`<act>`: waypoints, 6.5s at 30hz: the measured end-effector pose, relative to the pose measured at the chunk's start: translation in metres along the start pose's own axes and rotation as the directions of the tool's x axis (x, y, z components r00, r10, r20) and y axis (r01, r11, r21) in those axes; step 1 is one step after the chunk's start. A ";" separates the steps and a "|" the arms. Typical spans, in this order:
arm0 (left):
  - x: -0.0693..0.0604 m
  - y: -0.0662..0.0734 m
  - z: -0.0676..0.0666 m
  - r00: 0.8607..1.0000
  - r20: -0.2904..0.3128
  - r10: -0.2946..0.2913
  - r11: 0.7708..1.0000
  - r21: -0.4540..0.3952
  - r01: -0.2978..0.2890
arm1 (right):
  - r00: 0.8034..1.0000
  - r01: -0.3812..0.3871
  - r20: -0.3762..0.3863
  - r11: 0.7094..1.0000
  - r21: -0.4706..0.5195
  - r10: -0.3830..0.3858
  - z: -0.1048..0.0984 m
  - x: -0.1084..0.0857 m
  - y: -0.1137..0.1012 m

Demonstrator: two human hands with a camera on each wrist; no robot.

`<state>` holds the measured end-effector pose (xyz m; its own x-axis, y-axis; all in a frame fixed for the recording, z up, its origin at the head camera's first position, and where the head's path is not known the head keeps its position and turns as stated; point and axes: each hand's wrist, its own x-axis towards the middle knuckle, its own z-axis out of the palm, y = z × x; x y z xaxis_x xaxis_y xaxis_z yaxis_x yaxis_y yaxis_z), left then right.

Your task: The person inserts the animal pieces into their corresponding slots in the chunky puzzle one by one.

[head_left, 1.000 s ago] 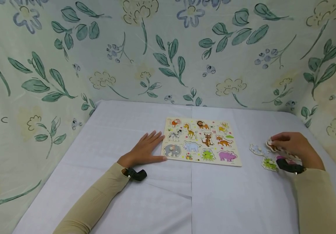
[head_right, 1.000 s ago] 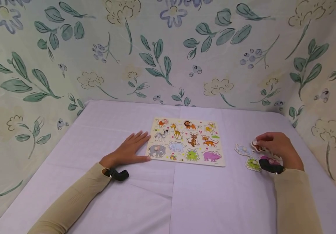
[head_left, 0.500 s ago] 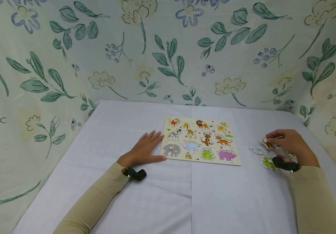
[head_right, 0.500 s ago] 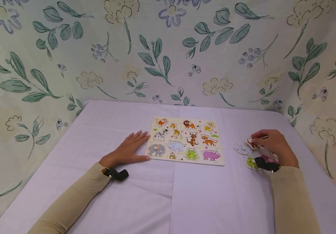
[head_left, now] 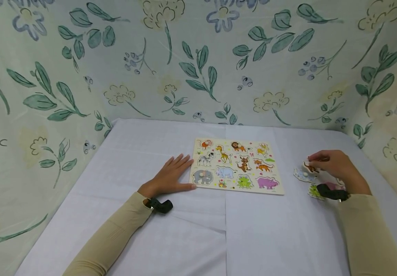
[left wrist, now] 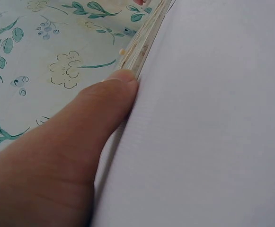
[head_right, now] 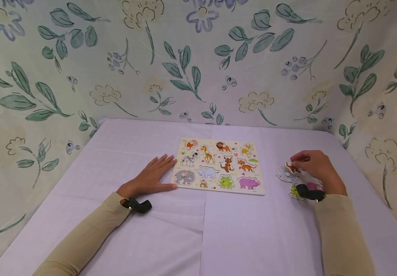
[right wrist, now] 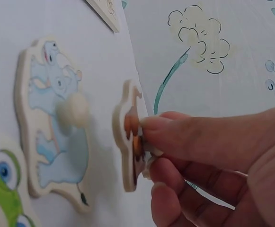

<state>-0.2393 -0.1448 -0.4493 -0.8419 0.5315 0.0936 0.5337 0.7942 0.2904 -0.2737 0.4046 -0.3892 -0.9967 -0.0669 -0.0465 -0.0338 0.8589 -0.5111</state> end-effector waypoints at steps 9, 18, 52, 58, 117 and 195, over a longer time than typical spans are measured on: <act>-0.001 0.000 -0.001 1.000 0.004 0.002 1.000 0.007 -0.002 | 1.000 0.004 0.008 1.000 0.009 -0.004 0.002 -0.001 -0.015; 0.000 -0.001 0.001 1.000 -0.002 0.009 1.000 0.017 -0.009 | 1.000 0.005 0.031 1.000 0.011 -0.005 0.008 0.003 -0.027; 0.001 -0.001 0.003 1.000 -0.009 0.005 1.000 0.028 -0.005 | 0.993 0.116 0.013 0.993 -0.005 -0.116 0.038 0.008 -0.066; 0.001 -0.001 0.003 1.000 -0.015 0.009 1.000 0.021 -0.009 | 0.994 0.107 0.027 0.994 -0.010 -0.106 0.042 0.009 -0.074; 0.001 -0.001 0.003 1.000 -0.006 -0.009 1.000 0.022 0.009 | 0.950 0.313 -0.019 0.949 0.025 -0.313 0.093 0.018 -0.137; 0.002 -0.001 0.003 1.000 -0.011 -0.007 0.999 0.038 0.008 | 0.949 0.314 -0.011 0.946 0.083 -0.314 0.111 0.030 -0.160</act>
<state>-0.2418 -0.1436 -0.4525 -0.8466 0.5225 0.1017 0.5298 0.8089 0.2549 -0.2896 0.2087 -0.4043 -0.9365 -0.3274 0.1259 -0.3385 0.7493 -0.5692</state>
